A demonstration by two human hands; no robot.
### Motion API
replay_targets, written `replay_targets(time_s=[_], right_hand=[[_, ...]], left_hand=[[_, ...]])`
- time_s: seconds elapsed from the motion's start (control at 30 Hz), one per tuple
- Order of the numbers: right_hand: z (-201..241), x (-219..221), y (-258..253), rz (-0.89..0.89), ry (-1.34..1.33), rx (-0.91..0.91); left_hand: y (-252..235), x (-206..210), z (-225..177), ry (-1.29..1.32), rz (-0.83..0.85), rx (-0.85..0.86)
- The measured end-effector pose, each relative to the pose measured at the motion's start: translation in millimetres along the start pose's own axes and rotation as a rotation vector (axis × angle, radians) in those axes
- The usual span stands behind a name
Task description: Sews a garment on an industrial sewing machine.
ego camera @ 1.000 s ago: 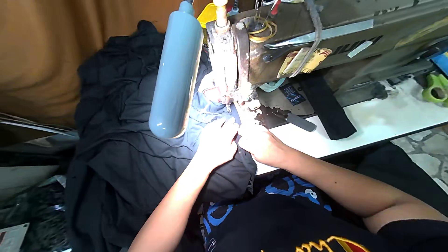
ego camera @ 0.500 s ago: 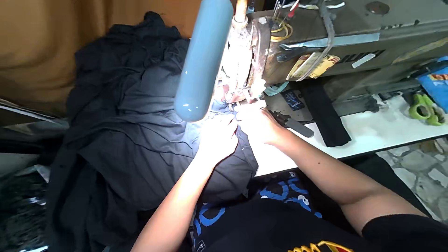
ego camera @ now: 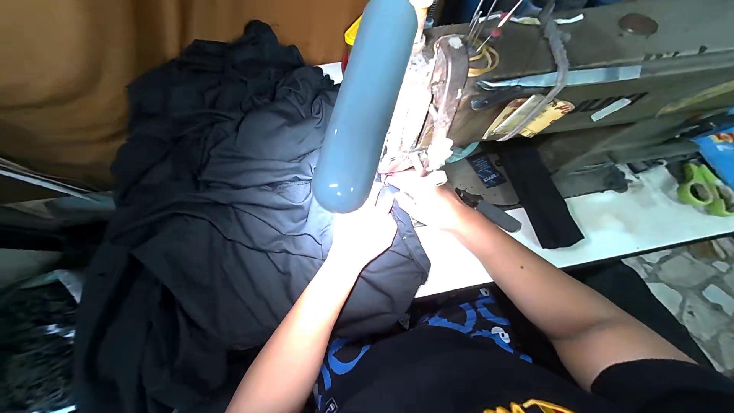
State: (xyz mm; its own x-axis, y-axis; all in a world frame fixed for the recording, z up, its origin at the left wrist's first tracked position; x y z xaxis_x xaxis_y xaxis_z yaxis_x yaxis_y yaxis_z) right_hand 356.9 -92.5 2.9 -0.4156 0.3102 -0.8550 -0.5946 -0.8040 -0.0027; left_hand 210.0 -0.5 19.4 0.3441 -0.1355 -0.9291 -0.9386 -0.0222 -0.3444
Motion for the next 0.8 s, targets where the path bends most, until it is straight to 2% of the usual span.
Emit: replay_targets(time_s=[0.23,0.37,0.43,0.47,0.53,0.6,0.63,0.7,0.8], right_hand=[[7.7,4.5,-6.0,0.016,0.049,0.137],[20.5,-18.0,17.5,0.073,0.058,0.048],[19.2,-45.8,48.8,-0.043,-0.02,-0.074],[9.5,-63.4,66.5,-0.165,-0.054,-0.131],[-31.0,-105.3,99.7,-0.428,-0.055,-0.116],[-85.6,-143.4,121.1,-0.677,0.017,0.024],[-112.1,-155.0,126.0,-0.744,0.062,0.124],[-154.1,-156.6,129.0,-0.758,0.14,0.269],[-177.4,-135.9,130.1,-0.77,0.227,0.279]], left_hand=[[-0.5,3.1,3.1,0.027,-0.031,0.023],[0.1,1.6,2.2,0.006,-0.045,0.029],[-0.7,1.2,3.0,0.027,-0.054,0.028],[-1.5,1.2,3.4,0.041,-0.047,0.026],[-2.4,2.2,3.9,0.064,-0.027,0.013],[-2.4,2.0,4.0,0.06,-0.031,0.017],[-2.3,1.8,4.4,0.049,-0.043,0.029],[-2.8,-0.1,4.5,0.048,-0.015,0.026],[-4.9,-3.4,2.8,0.053,0.017,0.008]])
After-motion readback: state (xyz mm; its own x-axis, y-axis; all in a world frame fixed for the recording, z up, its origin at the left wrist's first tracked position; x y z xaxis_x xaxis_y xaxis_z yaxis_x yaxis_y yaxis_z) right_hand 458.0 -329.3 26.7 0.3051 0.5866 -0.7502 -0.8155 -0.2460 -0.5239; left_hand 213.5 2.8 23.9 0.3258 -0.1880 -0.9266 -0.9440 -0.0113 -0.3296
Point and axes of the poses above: each hand's wrist, its own y-axis away from the middle knuckle, its own x-axis out of the palm, z = x × y, the point moved 3 cm from there along -y, towards the middle knuckle, and after that the axes turned 12 degrees about x, right-handed, at the moved point
